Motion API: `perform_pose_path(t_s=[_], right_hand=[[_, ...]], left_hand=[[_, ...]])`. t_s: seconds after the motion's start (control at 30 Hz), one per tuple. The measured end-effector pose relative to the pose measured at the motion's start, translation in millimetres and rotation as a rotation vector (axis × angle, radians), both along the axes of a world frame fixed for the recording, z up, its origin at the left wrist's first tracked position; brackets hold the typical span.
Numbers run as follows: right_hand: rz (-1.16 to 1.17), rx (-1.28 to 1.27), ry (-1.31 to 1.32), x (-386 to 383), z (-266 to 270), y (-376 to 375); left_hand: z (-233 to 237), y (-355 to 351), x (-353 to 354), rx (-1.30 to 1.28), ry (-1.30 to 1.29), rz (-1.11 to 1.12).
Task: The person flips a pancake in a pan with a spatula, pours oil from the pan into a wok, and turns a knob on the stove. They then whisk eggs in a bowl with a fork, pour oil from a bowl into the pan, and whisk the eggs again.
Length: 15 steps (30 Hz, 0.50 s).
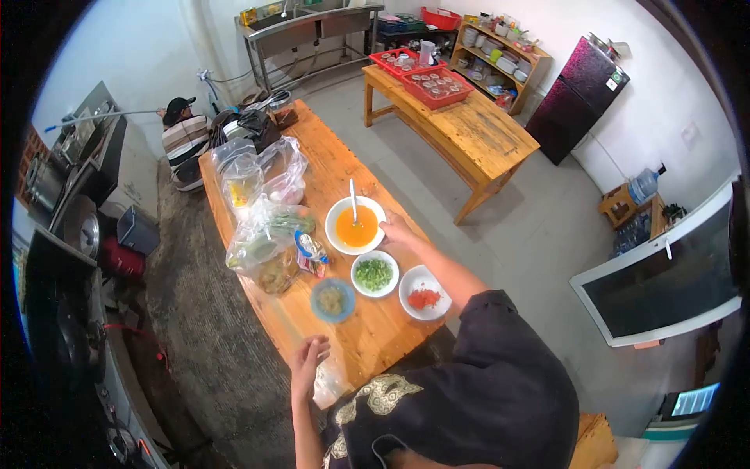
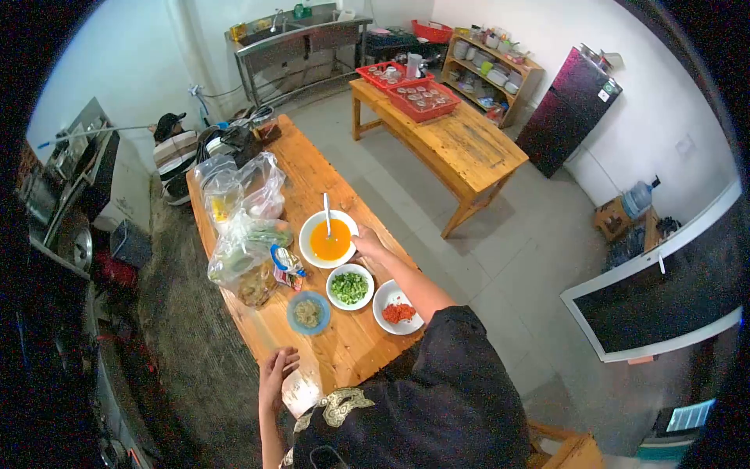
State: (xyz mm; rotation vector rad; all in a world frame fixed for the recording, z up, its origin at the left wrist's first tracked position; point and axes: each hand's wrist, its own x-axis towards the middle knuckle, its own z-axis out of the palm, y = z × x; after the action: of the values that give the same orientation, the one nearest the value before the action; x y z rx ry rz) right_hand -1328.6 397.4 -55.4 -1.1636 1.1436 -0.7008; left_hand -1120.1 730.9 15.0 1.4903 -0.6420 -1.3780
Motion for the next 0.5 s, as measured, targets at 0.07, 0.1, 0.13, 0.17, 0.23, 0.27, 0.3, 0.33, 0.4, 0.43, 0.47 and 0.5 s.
perform_pose_path(t_s=[0.07, 0.1, 0.13, 0.17, 0.23, 0.27, 0.3, 0.33, 0.4, 0.43, 0.47, 0.5], right_hand=[[-0.012, 0.009, -0.026, -3, 15, 16], [-0.018, 0.018, -0.036, -6, 21, 28], [-0.007, 0.007, -0.029, -9, 32, 42], [0.002, -0.005, -0.023, -11, 43, 57], [0.017, -0.032, -0.031, -14, 53, 86], [0.024, -0.051, -0.046, -14, 55, 101], [0.033, -0.07, -0.061, -14, 57, 116], [0.027, -0.053, -0.067, -12, 62, 136], [0.017, -0.02, -0.08, -8, 74, 177], [-0.012, -0.011, -0.059, -6, 74, 195], [-0.041, -0.001, -0.041, -2, 73, 214], [-0.07, 0.011, -0.025, 4, 72, 232]], left_hand=[[-10, -15, 4, -0.027, 0.05, -0.024], [-19, -24, 6, -0.036, 0.102, -0.044], [-28, -33, 7, -0.043, 0.154, -0.063], [-33, -41, 9, -0.049, 0.204, -0.084], [-32, -55, 6, -0.055, 0.295, -0.094], [-30, -60, 3, -0.059, 0.34, -0.098], [-27, -62, 1, -0.046, 0.382, -0.106], [-24, -63, 0, -0.031, 0.42, -0.113], [-19, -51, -2, -0.044, 0.46, -0.129], [-15, -44, -4, -0.071, 0.461, -0.139], [-16, -35, 0, -0.088, 0.474, -0.156], [-16, -27, 3, -0.105, 0.486, -0.174]])
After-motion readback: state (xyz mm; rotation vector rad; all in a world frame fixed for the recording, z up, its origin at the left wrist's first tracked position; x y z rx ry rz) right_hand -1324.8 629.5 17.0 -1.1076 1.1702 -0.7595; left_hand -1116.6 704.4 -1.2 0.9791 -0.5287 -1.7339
